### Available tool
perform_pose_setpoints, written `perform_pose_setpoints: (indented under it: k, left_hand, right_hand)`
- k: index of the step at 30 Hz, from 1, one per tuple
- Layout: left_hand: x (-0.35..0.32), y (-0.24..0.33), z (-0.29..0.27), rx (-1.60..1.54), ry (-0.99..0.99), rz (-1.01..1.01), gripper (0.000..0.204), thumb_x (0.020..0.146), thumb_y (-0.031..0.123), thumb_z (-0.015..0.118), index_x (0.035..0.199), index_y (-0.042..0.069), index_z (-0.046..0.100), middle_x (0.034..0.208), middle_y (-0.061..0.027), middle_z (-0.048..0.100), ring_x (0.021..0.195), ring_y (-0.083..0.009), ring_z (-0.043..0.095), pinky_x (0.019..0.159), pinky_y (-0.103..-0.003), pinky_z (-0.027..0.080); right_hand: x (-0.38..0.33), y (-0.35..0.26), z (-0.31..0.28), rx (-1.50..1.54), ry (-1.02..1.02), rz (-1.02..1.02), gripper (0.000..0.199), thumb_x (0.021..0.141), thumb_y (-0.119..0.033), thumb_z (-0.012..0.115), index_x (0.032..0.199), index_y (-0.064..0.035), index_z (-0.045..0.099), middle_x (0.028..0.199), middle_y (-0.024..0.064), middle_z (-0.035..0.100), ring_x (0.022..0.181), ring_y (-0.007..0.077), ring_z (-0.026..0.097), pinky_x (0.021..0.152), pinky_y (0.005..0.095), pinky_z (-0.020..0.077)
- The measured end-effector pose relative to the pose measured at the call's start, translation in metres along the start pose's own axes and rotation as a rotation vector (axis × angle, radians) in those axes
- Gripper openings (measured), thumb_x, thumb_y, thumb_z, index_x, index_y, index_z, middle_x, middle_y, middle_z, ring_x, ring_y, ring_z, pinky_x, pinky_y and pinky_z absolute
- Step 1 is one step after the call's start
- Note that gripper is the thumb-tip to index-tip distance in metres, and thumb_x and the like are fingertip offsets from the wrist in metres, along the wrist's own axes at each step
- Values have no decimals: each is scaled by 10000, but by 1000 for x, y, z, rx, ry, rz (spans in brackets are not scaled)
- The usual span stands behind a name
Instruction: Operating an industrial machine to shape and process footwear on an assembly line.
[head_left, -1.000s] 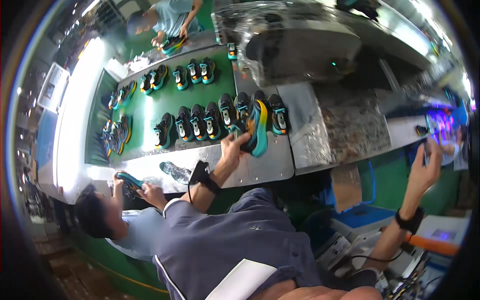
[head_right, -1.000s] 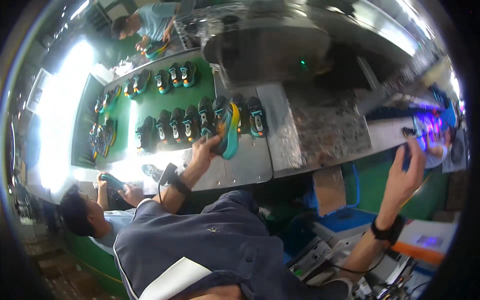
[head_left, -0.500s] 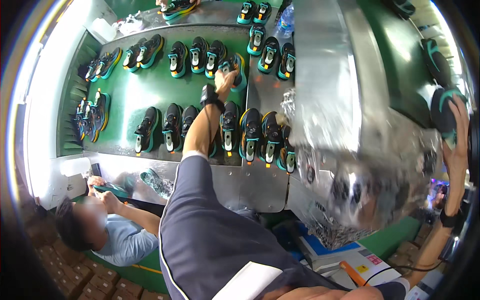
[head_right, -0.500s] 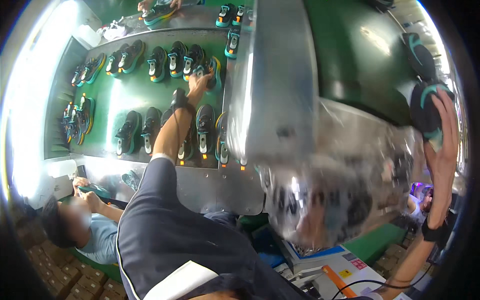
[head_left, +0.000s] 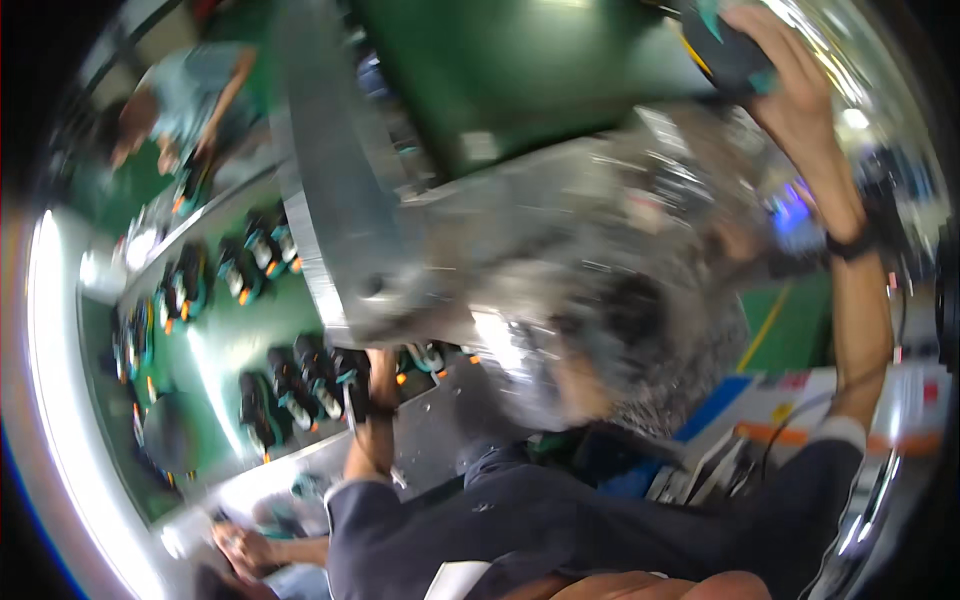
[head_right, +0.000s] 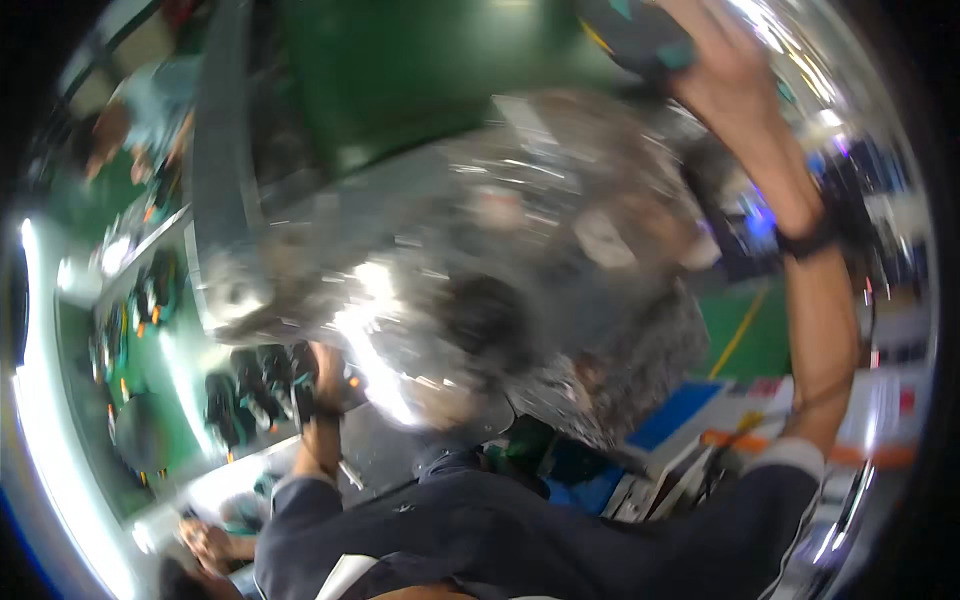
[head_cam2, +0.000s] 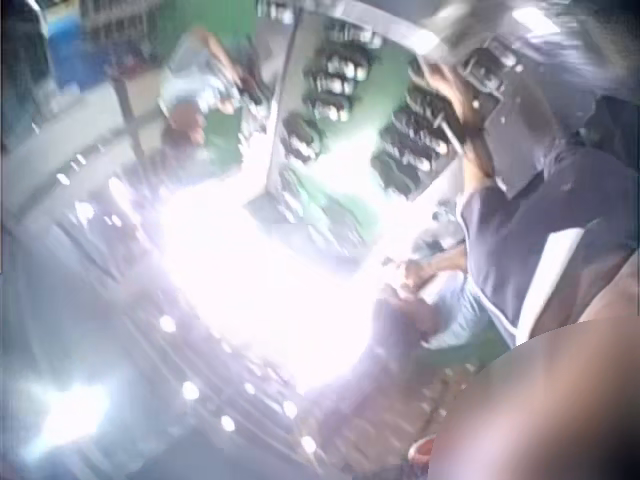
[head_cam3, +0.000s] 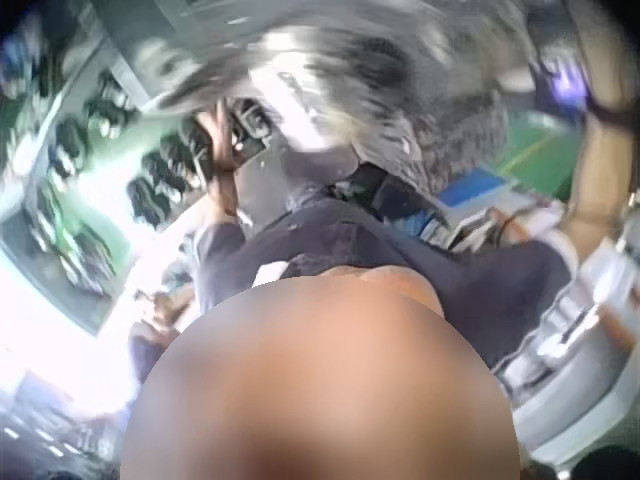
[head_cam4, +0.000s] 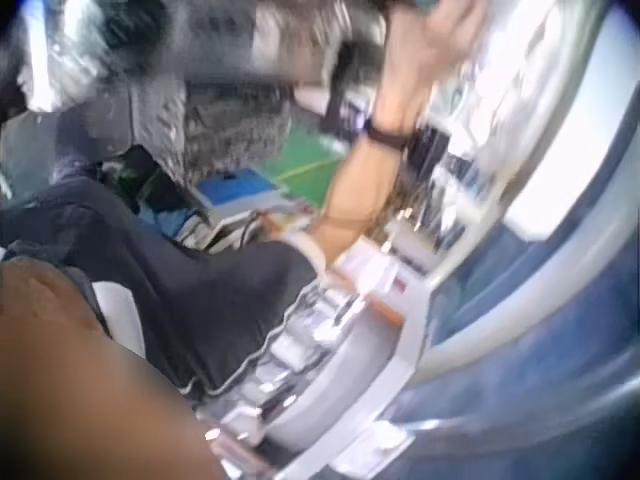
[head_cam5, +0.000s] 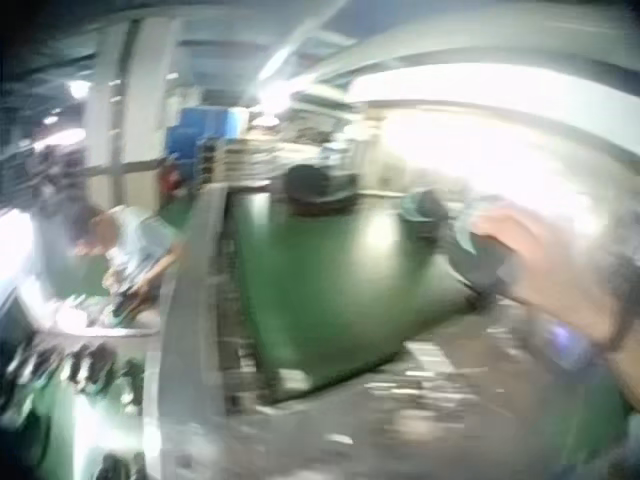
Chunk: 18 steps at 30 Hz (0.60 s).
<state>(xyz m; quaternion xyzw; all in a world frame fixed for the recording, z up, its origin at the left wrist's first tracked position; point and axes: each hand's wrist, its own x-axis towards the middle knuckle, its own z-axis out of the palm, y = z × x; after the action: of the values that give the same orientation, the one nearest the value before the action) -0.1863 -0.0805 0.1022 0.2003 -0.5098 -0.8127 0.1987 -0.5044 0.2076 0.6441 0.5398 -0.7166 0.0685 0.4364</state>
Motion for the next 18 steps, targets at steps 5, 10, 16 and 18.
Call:
perform_pose_setpoints:
  k: [5, 10, 16, 18]
  left_hand:
    - [-175, 88, 163, 18, -289, -152, 173, 916, 101, 617, 946, -55, 684, 1007, -149, 690, 938, -198, 653, 855, -322, 515]
    - [-229, 123, 273, -84, -761, -337, 226, 916, 164, 631, 987, -47, 664, 1067, -191, 663, 995, -268, 649, 923, -420, 505]
    - [-291, 157, 438, -537, -1415, -526, 931, 830, 563, 640, 1457, -4, 251, 1423, -144, 415, 1315, -267, 414, 1073, -419, 370]
    - [-341, 161, 460, -497, -1550, -688, 955, 816, 495, 698, 1464, -15, 214, 1412, -147, 424, 1274, -265, 460, 1056, -410, 388]
  right_hand:
    - [1, -42, -165, -188, 242, 153, 468, 763, -362, 778, 985, 24, 633, 865, 87, 656, 816, 178, 632, 770, 293, 496]
    - [-80, -85, -267, 461, 464, 618, 331, 839, -275, 698, 978, 22, 652, 866, 70, 674, 769, 135, 626, 720, 266, 507]
    - [-258, -174, -380, 244, 368, 780, 292, 824, -246, 654, 996, -12, 677, 888, 86, 694, 827, 146, 638, 746, 270, 490]
    - [-304, -223, -405, 479, 427, 1449, 341, 864, -219, 616, 1120, 6, 618, 1020, 48, 652, 907, 135, 593, 807, 311, 474]
